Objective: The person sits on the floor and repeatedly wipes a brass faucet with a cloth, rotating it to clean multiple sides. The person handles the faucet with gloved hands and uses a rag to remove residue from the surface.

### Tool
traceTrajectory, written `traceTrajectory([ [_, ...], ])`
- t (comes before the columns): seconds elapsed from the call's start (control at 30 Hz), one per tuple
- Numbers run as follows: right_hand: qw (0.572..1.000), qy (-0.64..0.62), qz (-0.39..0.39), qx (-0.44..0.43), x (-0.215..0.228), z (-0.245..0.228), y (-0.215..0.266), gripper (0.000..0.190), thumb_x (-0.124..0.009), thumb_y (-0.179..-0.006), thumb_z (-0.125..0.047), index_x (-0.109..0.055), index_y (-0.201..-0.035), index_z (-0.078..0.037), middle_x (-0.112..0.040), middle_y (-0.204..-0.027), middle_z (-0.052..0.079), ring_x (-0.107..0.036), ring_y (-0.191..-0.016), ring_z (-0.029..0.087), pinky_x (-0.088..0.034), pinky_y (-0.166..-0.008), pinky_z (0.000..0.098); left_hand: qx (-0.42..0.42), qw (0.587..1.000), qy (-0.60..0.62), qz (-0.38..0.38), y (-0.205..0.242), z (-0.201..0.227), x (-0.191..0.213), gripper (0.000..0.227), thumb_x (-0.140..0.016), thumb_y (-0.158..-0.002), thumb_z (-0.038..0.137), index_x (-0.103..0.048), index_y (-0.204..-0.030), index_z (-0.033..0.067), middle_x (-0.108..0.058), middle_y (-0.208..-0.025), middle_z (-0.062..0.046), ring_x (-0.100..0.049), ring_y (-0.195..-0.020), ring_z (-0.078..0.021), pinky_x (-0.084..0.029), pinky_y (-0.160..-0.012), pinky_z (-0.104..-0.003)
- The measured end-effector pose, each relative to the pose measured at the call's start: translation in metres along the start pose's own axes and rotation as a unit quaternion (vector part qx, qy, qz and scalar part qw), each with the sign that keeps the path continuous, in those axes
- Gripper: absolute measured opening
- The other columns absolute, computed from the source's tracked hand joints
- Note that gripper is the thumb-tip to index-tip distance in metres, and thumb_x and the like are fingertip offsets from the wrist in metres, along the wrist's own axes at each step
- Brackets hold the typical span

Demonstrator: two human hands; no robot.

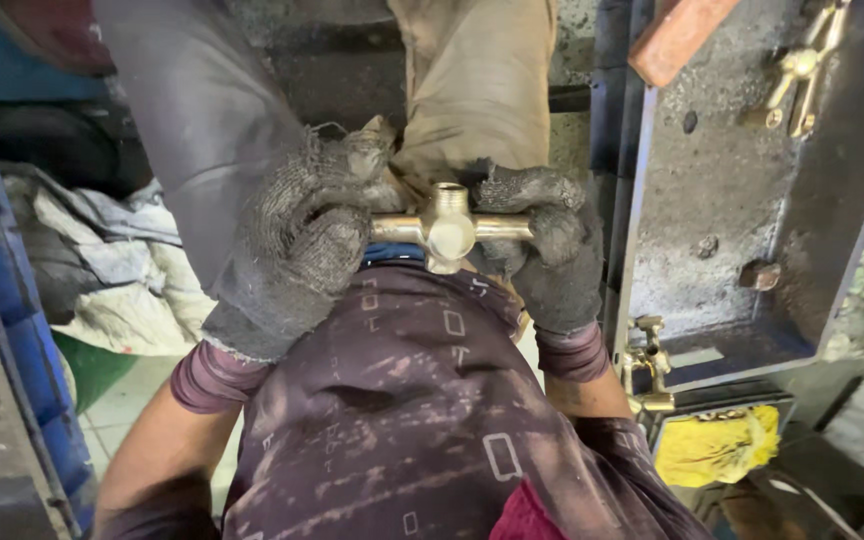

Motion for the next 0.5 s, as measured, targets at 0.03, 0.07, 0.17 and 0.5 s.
traceTrajectory([
  [0.03, 1.0, 0.008, -0.007, 0.014, -0.002, 0.0, 0.0, 0.021, -0.076, -0.098, -0.024, -0.07, -0.104, -0.004, -0.072, -0.115, 0.01, -0.072, -0.109, 0.029, -0.058, -0.095, 0.0362, -0.009, 1.0, -0.015, 0.002, 0.008, 0.003, -0.001, 0.039, -0.06, -0.104, 0.025, -0.062, -0.137, 0.0035, -0.067, -0.115, -0.011, -0.062, -0.093, -0.0246, -0.054, -0.067, -0.034],
  [0.07, 0.999, 0.016, -0.012, 0.029, -0.005, 0.001, 0.0, 0.021, -0.077, -0.098, -0.024, -0.069, -0.101, -0.005, -0.072, -0.114, 0.01, -0.073, -0.108, 0.029, -0.058, -0.095, 0.0363, -0.015, 1.0, -0.019, 0.005, 0.013, 0.005, -0.001, 0.039, -0.06, -0.105, 0.025, -0.062, -0.137, 0.0034, -0.067, -0.115, -0.011, -0.063, -0.092, -0.0243, -0.055, -0.067, -0.034],
  [0.17, 0.998, 0.059, -0.013, 0.029, -0.014, 0.003, 0.003, 0.021, -0.077, -0.097, -0.022, -0.069, -0.1, -0.003, -0.073, -0.113, 0.01, -0.073, -0.102, 0.026, -0.057, -0.091, 0.034, -0.03, 0.999, -0.029, 0.015, 0.023, 0.009, 0.008, 0.037, -0.059, -0.106, 0.023, -0.061, -0.137, 0.0032, -0.067, -0.115, -0.011, -0.063, -0.092, -0.0233, -0.055, -0.068, -0.033],
  [0.5, 0.977, 0.192, -0.064, 0.073, -0.058, 0.013, -0.052, 0.032, -0.083, -0.097, -0.027, -0.068, -0.113, -0.004, -0.073, -0.115, 0.011, -0.072, -0.102, 0.028, -0.056, -0.086, 0.034, -0.06, 0.992, 0.099, 0.056, 0.001, 0.0, 0.06, 0.032, -0.054, -0.109, 0.019, -0.059, -0.136, 0.0027, -0.068, -0.115, -0.011, -0.064, -0.089, -0.0202, -0.055, -0.07, -0.032],
])
Point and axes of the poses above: each hand's wrist, its own y-axis away from the middle knuckle, its own x-axis out of the back of the hand, z = x × y, the point moved 3 cm from there along -y, towards the middle knuckle
